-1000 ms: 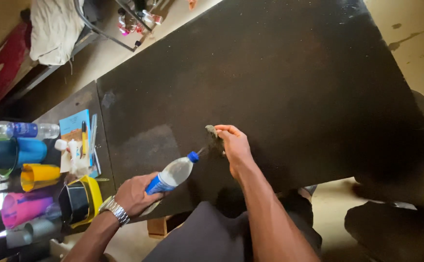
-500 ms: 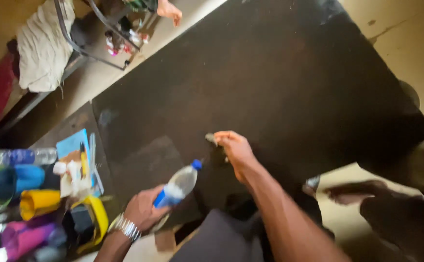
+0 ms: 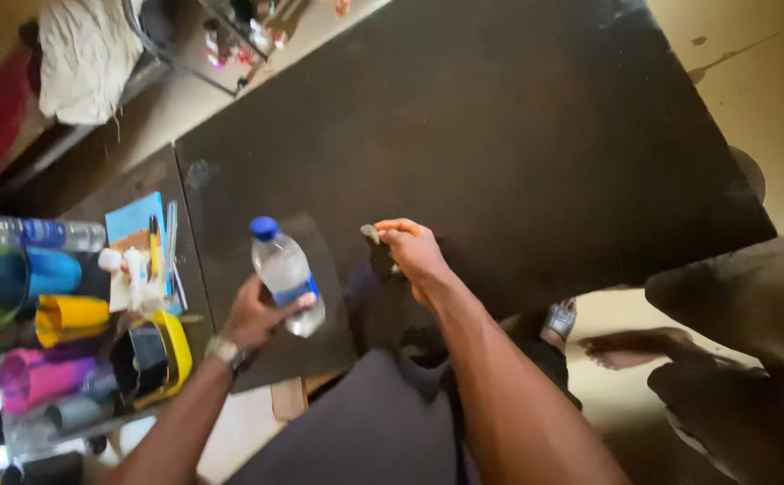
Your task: The person wipes a table surface with a cloth, pours water from a plastic bottle onto the cloth, and wipes the table surface again.
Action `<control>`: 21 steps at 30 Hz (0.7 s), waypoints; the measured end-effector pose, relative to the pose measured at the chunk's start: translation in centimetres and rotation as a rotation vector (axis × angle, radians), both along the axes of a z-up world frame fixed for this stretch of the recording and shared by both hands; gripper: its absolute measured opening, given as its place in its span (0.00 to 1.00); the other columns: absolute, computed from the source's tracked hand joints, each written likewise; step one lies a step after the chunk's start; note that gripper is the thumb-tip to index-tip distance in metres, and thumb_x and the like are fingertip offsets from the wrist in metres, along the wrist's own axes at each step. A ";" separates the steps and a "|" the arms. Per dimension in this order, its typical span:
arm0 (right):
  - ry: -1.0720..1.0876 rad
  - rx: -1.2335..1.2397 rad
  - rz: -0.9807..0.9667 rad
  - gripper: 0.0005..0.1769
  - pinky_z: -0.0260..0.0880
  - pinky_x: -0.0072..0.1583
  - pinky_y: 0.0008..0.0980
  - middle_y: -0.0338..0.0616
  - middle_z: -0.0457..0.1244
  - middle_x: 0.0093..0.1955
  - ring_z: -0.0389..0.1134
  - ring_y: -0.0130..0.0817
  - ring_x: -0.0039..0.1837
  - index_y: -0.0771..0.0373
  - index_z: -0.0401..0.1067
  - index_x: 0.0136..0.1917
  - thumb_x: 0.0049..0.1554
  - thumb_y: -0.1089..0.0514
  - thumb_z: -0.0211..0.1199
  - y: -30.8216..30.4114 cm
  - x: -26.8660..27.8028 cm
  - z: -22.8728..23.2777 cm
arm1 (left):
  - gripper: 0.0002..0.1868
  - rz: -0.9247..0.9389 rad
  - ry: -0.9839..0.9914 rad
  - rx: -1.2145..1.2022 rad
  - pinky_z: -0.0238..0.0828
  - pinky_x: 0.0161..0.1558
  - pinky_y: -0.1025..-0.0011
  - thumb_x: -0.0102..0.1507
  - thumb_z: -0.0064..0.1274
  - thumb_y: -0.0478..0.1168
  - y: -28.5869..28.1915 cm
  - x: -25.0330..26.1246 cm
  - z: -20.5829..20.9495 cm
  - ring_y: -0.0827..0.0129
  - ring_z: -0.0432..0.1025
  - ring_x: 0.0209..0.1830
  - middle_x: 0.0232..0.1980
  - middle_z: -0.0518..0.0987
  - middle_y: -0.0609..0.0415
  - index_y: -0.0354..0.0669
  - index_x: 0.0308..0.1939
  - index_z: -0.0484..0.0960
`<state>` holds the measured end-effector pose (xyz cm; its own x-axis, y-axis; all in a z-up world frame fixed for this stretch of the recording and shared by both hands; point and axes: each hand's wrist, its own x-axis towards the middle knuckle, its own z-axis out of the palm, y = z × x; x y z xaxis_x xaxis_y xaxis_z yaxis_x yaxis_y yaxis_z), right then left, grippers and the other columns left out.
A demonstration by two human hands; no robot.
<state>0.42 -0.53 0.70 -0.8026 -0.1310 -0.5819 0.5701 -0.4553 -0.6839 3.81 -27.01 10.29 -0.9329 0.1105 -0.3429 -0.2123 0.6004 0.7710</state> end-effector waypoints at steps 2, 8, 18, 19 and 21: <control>-0.001 0.007 0.024 0.12 0.61 0.40 0.27 0.35 0.66 0.41 0.61 0.23 0.40 0.60 0.79 0.52 0.57 0.59 0.58 -0.2 0.5 -0.1 | 0.30 0.027 0.014 0.018 0.77 0.57 0.65 0.52 0.71 0.40 0.6 -0.8 0.0 0.68 0.79 0.52 0.52 0.85 0.52 0.37 0.56 0.79; 0.013 0.033 0.050 0.13 0.60 0.39 0.27 0.36 0.62 0.36 0.58 0.23 0.36 0.63 0.79 0.51 0.55 0.61 0.58 -0.5 0.9 -0.7 | 0.26 0.069 0.044 0.022 0.75 0.59 0.67 0.54 0.70 0.43 2.7 -2.0 0.4 0.69 0.80 0.53 0.54 0.85 0.52 0.38 0.53 0.82; 0.017 0.082 0.059 0.15 0.60 0.38 0.27 0.37 0.62 0.35 0.59 0.25 0.36 0.64 0.79 0.51 0.52 0.62 0.59 -0.8 0.0 -1.4 | 0.29 0.209 0.124 0.061 0.78 0.54 0.67 0.50 0.73 0.45 4.9 -2.7 -1.3 0.68 0.81 0.49 0.49 0.86 0.50 0.35 0.50 0.81; 0.012 0.102 0.069 0.15 0.61 0.39 0.27 0.37 0.62 0.35 0.59 0.24 0.36 0.64 0.79 0.51 0.52 0.61 0.59 -0.7 0.0 -1.3 | 0.31 0.226 0.160 0.100 0.78 0.54 0.66 0.49 0.73 0.45 5.0 -3.0 -1.5 0.68 0.80 0.49 0.50 0.85 0.49 0.34 0.51 0.80; 0.011 0.095 0.065 0.15 0.62 0.40 0.28 0.38 0.63 0.37 0.60 0.25 0.37 0.63 0.79 0.51 0.52 0.61 0.58 -0.7 -0.1 -1.3 | 0.30 0.265 0.191 -0.048 0.79 0.53 0.67 0.50 0.74 0.46 5.3 -3.9 -1.5 0.68 0.81 0.48 0.49 0.85 0.50 0.34 0.51 0.81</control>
